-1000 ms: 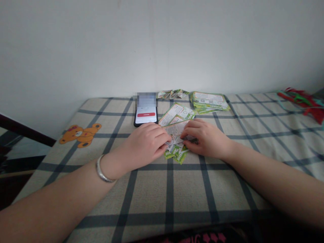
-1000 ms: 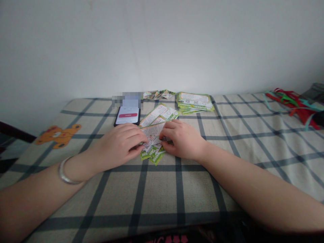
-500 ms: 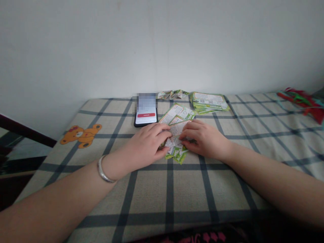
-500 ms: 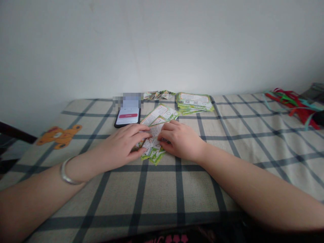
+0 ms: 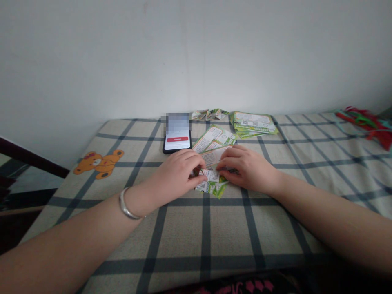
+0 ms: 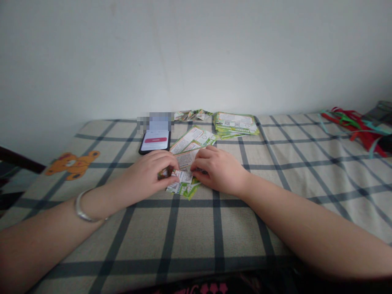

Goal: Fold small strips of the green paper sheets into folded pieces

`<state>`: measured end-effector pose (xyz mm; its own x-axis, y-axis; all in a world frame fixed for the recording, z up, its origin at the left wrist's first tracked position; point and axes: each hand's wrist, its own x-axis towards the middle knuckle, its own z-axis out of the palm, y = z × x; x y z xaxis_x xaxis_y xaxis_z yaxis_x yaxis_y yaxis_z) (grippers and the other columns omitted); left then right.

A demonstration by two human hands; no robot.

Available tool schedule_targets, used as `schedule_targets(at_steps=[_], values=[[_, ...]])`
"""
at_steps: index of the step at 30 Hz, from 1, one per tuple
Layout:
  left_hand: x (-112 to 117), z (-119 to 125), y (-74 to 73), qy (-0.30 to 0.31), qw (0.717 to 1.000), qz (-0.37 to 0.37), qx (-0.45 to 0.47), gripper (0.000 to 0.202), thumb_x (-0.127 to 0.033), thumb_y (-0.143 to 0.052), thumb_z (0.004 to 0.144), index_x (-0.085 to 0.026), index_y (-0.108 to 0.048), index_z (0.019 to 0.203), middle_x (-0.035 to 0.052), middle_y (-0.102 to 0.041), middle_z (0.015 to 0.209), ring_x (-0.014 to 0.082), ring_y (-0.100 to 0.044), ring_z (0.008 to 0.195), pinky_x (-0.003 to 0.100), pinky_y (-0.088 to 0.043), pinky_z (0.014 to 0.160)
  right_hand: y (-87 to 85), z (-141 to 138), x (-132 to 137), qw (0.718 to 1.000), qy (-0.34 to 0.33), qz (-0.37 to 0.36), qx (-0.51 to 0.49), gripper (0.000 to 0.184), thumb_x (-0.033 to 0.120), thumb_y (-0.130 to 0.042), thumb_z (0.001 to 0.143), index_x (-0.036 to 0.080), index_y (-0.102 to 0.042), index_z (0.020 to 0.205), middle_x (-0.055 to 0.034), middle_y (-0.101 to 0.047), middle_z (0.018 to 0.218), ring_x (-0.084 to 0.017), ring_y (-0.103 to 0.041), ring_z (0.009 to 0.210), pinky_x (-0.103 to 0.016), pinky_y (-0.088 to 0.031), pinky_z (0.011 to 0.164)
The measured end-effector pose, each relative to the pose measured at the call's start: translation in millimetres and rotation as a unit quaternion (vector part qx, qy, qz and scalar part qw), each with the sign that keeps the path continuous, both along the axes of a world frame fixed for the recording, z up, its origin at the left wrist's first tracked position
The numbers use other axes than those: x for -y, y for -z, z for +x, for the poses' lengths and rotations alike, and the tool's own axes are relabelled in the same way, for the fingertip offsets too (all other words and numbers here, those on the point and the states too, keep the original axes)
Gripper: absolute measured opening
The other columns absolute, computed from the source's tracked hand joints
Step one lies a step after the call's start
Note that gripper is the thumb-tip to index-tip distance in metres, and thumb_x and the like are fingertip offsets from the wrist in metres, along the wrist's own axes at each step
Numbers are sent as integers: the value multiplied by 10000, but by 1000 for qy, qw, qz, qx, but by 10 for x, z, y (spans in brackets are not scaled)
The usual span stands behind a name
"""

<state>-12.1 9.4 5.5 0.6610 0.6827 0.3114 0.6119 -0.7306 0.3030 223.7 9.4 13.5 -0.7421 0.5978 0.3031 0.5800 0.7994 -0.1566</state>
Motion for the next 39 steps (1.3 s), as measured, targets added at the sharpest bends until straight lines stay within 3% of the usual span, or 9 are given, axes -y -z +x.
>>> schedule_targets(at_steps=[8, 12, 15, 19, 23, 32, 36, 39], values=[[14, 19, -46, -30, 995, -75, 63, 87, -224, -678, 801, -170, -611, 816, 5, -611, 831, 163, -566, 813, 332, -466, 760, -5, 20, 2, 1000, 4, -1, -20, 190, 283, -540, 915, 172, -688, 955, -56, -642, 900, -189, -560, 866, -313, -432, 779], [-5, 8, -33, -75, 971, -176, 146, 127, -299, -659, 813, -176, -626, 803, -3, -631, 795, 144, -580, 722, 298, -476, 672, -25, 32, 1, 999, 27, -22, -37, 232, 301, -507, 933, 154, -683, 969, -69, -664, 910, -197, -578, 884, -321, -442, 791], [-19, -11, -22, -62, 955, -202, 207, 150, -316, -672, 809, -175, -630, 783, -2, -654, 785, 143, -608, 727, 294, -499, 680, -35, 43, -11, 997, 52, -40, -43, 238, 293, -495, 936, 151, -683, 968, -75, -674, 901, -195, -586, 871, -319, -448, 787], [-14, -5, -24, 24, 955, -118, 272, 117, -201, -714, 786, -162, -627, 718, 2, -674, 813, 120, -639, 770, 265, -512, 735, -32, 51, -31, 996, 55, -43, -55, 229, 280, -493, 933, 155, -684, 951, -68, -680, 877, -184, -583, 827, -305, -446, 754], [-10, 19, -36, 89, 968, 0, 233, 90, -122, -689, 811, -159, -645, 742, 7, -678, 813, 108, -632, 798, 245, -505, 755, -19, 53, -45, 996, 54, -45, -57, 200, 227, -503, 904, 155, -684, 947, -62, -675, 860, -179, -581, 822, -297, -443, 749], [-14, -40, 3, 113, 985, 101, 78, 50, -136, -604, 882, -151, -648, 866, 40, -662, 924, 147, -621, 877, 285, -525, 795, -9, 58, -37, 999, 20, -23, -24, 279, 126, -559, 792, 172, -666, 1046, -60, -668, 973, -197, -577, 913, -322, -455, 819], [-11, -65, 14, 132, 977, 170, -6, 135, -158, -520, 931, -139, -652, 910, 66, -661, 951, 182, -621, 902, 335, -539, 818, -37, 60, -7, 1000, 3, -16, 1, 345, 167, -603, 770, 181, -661, 1110, -81, -648, 1050, -227, -562, 975, -363, -457, 873], [-21, -69, 22, 132, 974, 179, -34, 160, -153, -496, 938, -142, -654, 912, 66, -660, 944, 181, -621, 885, 324, -545, 792, -47, 64, -3, 1000, 0, -17, 13, 329, 241, -609, 811, 186, -663, 1131, -89, -644, 1066, -234, -561, 994, -380, -458, 890]])
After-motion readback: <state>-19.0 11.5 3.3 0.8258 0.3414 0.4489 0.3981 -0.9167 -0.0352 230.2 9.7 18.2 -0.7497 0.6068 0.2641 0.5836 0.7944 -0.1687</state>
